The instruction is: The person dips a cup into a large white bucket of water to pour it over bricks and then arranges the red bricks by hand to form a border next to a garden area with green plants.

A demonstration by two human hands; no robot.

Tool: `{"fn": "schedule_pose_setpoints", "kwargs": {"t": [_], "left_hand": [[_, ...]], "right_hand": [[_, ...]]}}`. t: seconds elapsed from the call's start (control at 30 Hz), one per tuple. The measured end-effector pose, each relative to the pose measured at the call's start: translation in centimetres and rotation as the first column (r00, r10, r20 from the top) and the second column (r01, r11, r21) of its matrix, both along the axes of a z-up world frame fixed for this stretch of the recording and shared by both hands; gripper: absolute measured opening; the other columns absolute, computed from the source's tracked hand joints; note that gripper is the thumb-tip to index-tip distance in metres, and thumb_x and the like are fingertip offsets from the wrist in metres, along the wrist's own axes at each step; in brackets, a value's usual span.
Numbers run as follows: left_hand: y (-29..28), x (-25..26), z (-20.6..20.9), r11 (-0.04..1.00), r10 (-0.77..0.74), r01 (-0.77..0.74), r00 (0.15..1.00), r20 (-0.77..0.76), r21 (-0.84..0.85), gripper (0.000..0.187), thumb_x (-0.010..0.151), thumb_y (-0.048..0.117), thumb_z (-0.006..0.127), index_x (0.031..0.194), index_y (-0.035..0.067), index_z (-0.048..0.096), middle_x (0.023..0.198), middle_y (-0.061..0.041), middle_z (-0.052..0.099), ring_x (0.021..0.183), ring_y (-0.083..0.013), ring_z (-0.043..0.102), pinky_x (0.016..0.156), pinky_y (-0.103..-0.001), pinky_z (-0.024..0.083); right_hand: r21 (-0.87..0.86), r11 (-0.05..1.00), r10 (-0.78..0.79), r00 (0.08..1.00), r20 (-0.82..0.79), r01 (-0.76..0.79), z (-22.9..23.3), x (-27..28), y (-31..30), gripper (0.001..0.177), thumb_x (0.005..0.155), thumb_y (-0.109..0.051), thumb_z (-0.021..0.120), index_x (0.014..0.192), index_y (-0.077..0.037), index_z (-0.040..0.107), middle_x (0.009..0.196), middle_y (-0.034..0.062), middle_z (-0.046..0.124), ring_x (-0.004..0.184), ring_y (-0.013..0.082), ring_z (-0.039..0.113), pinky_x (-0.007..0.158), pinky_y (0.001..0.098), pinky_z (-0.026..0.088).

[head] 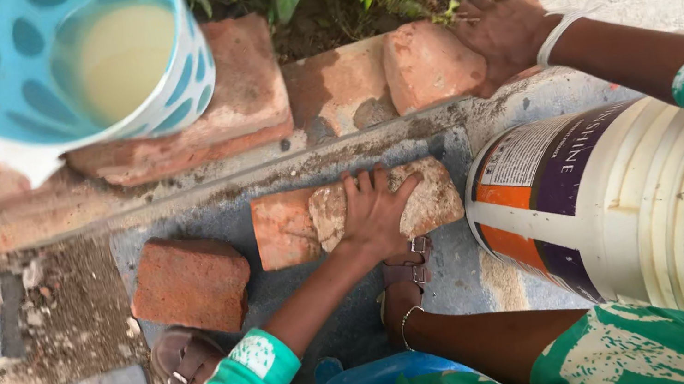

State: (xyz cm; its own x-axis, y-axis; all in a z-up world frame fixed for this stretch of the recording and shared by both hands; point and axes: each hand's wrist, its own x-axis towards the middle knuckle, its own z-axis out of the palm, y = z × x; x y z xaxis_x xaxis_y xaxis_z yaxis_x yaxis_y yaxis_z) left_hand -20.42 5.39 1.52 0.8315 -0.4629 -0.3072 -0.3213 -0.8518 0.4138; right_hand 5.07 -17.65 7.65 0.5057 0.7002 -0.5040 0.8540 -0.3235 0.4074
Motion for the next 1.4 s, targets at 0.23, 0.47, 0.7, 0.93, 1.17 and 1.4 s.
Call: {"fn": "schedule_pose_setpoints", "kwargs": {"t": [0.23,0.47,0.7,0.93,1.17,1.4], "left_hand": [[-0.2,-1.2,-2.2,0.995,-0.028,0.016,0.992,0.126,0.097,0.135,0.056,0.062,0.089,0.164,0.027,0.015,0.141,-0.024,0.046,0.13,-0.042,0.043,0.111,-0.067,0.022],[0.7,-1.5,-1.0,0.972,-0.109,0.115,0.993,-0.039,0.207,0.145,0.06,0.086,0.076,0.16,0.016,-0.002,0.157,-0.031,0.023,0.143,-0.051,0.022,0.113,-0.063,0.018],[10.8,-0.8,-2.5,0.962,0.04,-0.12,0.951,-0.307,-0.246,0.144,0.054,0.059,0.089,0.165,0.019,0.005,0.16,-0.027,0.018,0.151,-0.0426,0.017,0.121,-0.062,0.02],[13.5,-5.3,-4.6,0.944,-0.064,0.065,0.998,-0.013,0.324,0.153,0.047,0.067,0.094,0.16,0.011,0.006,0.167,-0.028,0.009,0.151,-0.0487,0.009,0.112,-0.073,0.01],[10.8,-3.7,-6.9,0.904,-0.048,0.028,0.998,0.037,0.427,0.138,0.058,0.053,0.09,0.159,0.006,0.009,0.157,-0.026,0.027,0.145,-0.0439,0.028,0.117,-0.067,0.021],[11.4,-5.7,-5.2,0.875,0.062,0.021,0.986,-0.155,0.483,0.136,0.062,0.054,0.089,0.162,0.008,0.007,0.154,-0.029,0.027,0.145,-0.0477,0.026,0.113,-0.07,0.022]], "right_hand": [[-0.269,0.908,-0.352,0.933,-0.077,0.32,0.0,-0.2,2.4,0.111,0.065,-0.074,0.077,0.144,-0.002,0.047,0.123,0.0215,0.07,0.114,0.0367,0.07,0.093,0.0468,0.062],[-0.22,0.961,-0.177,0.984,-0.031,0.166,0.5,1.6,-0.2,0.113,0.062,-0.079,0.077,0.136,0.002,0.049,0.138,0.0232,0.058,0.129,0.037,0.057,0.099,0.0479,0.058],[-0.153,0.984,-0.09,0.996,-0.008,0.088,-0.2,2.2,-2.0,0.118,0.059,-0.085,0.076,0.131,0.005,0.05,0.155,0.0251,0.043,0.143,0.0378,0.044,0.104,0.0497,0.052],[-0.154,0.976,-0.157,0.987,-0.022,0.152,-0.3,2.4,-1.9,0.13,0.057,-0.084,0.079,0.148,0.0,0.039,0.157,0.0226,0.037,0.147,0.0386,0.036,0.105,0.0585,0.047],[-0.079,0.982,-0.168,0.985,0.029,0.17,-0.9,1.3,-2.2,0.127,0.057,-0.073,0.088,0.148,0.003,0.042,0.156,0.027,0.039,0.143,0.0414,0.039,0.111,0.0542,0.04],[-0.123,0.986,-0.096,0.989,0.108,0.109,0.0,0.5,-1.3,0.13,0.053,-0.074,0.088,0.152,-0.003,0.041,0.158,0.0248,0.034,0.145,0.0387,0.035,0.114,0.05,0.037]]}}
